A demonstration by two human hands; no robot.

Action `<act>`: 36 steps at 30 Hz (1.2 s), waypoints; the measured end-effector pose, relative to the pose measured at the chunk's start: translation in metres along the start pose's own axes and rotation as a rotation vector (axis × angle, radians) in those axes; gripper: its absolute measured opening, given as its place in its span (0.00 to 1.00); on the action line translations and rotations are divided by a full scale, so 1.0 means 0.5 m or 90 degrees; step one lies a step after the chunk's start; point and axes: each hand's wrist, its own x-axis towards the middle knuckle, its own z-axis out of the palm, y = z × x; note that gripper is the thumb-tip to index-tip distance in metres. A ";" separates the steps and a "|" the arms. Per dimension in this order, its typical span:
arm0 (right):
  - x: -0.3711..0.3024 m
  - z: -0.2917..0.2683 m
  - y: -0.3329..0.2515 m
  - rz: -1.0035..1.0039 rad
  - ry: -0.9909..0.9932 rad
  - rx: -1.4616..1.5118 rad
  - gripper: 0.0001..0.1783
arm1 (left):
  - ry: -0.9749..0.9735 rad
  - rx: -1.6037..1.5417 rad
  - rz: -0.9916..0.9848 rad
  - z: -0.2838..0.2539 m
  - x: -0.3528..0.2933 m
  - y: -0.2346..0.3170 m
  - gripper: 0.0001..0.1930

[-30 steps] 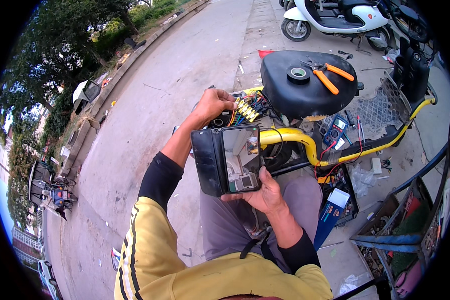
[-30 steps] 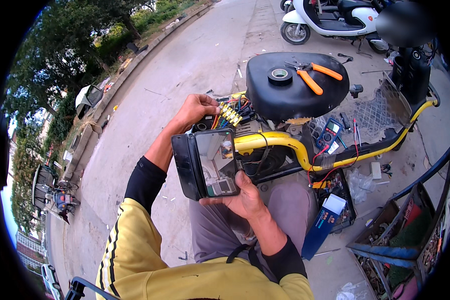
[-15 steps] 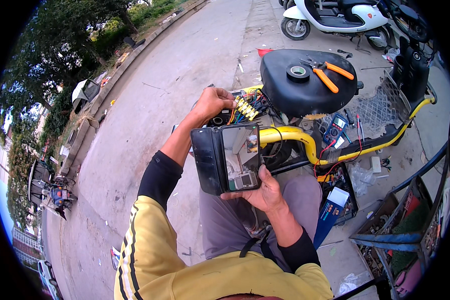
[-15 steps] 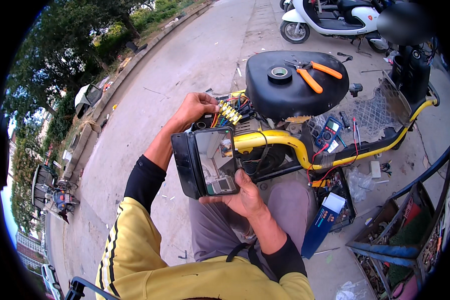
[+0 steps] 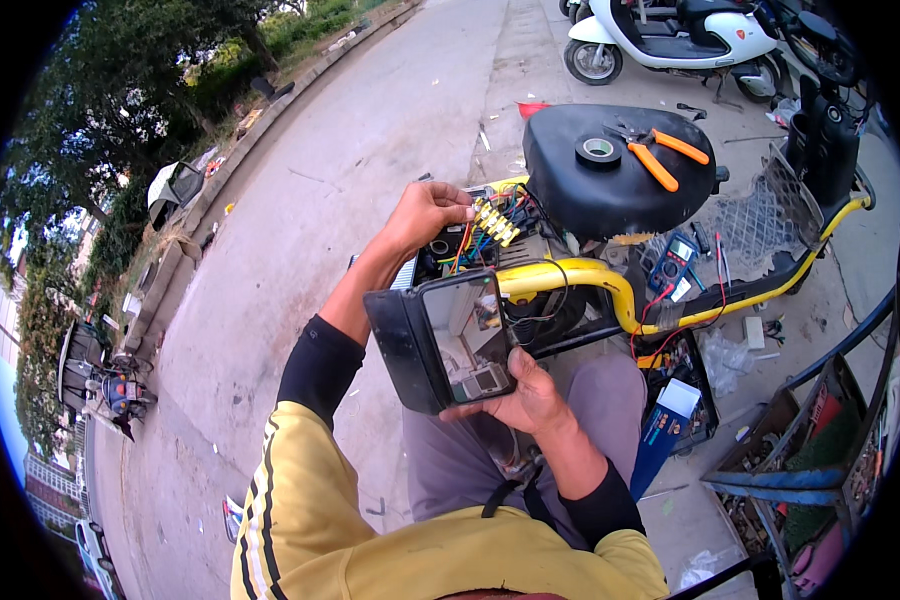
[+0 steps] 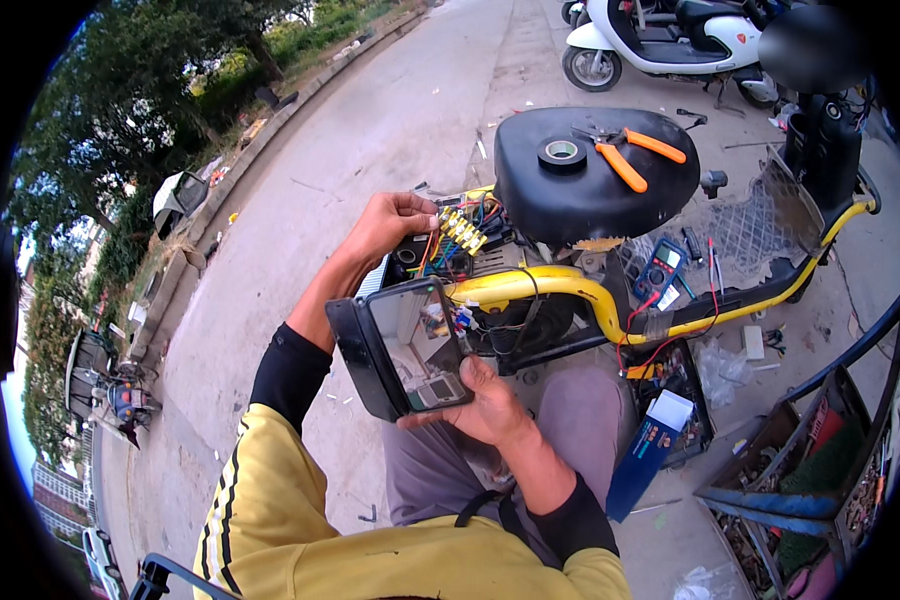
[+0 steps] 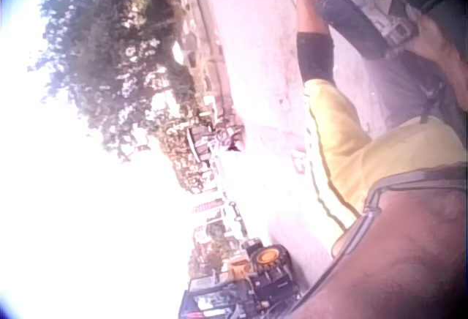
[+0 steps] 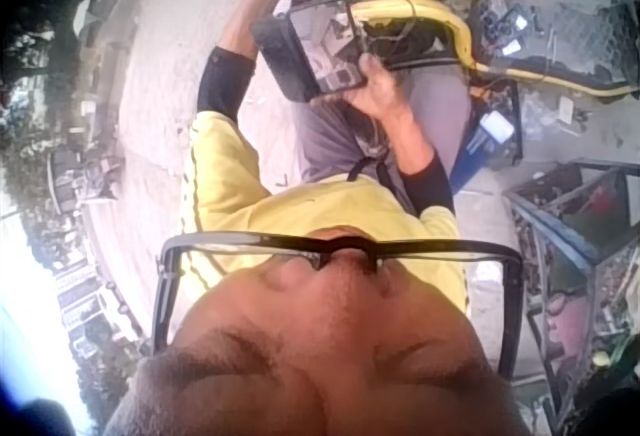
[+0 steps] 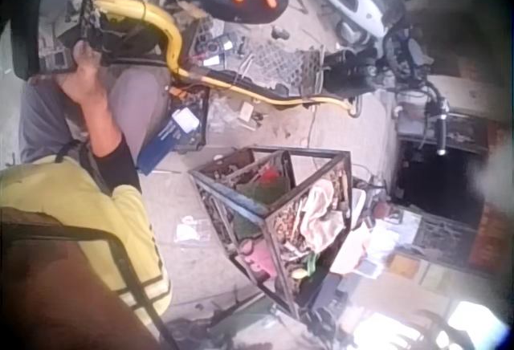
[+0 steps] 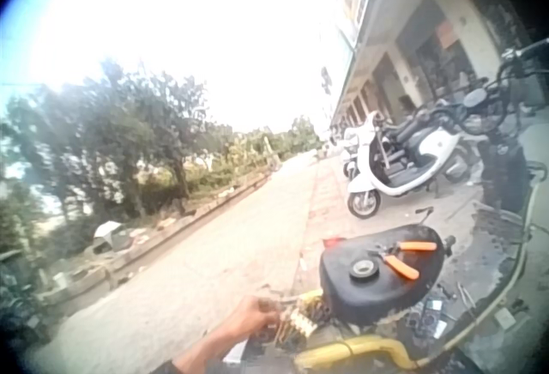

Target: The person sits on the ground and works on the exposed wiring of a yellow electric scooter. They hold a black rectangular device in one hand and use the other hand to touch and adjust wires connected to a terminal block. The person repeatedly checks the device screen while manipulating the wires.

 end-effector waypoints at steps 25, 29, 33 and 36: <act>-0.009 -0.008 0.031 0.089 -0.056 0.065 0.38 | 0.016 -0.178 0.138 -0.045 -0.117 -0.022 0.12; -0.009 -0.010 0.036 0.094 -0.049 0.060 0.37 | 0.022 -0.202 0.148 -0.044 -0.138 -0.026 0.10; -0.009 -0.014 0.036 0.099 -0.050 0.069 0.37 | -0.027 -0.245 0.151 -0.048 -0.145 -0.038 0.12; -0.010 -0.012 0.037 0.100 -0.049 0.066 0.37 | -0.044 -0.277 0.113 -0.047 -0.155 -0.034 0.15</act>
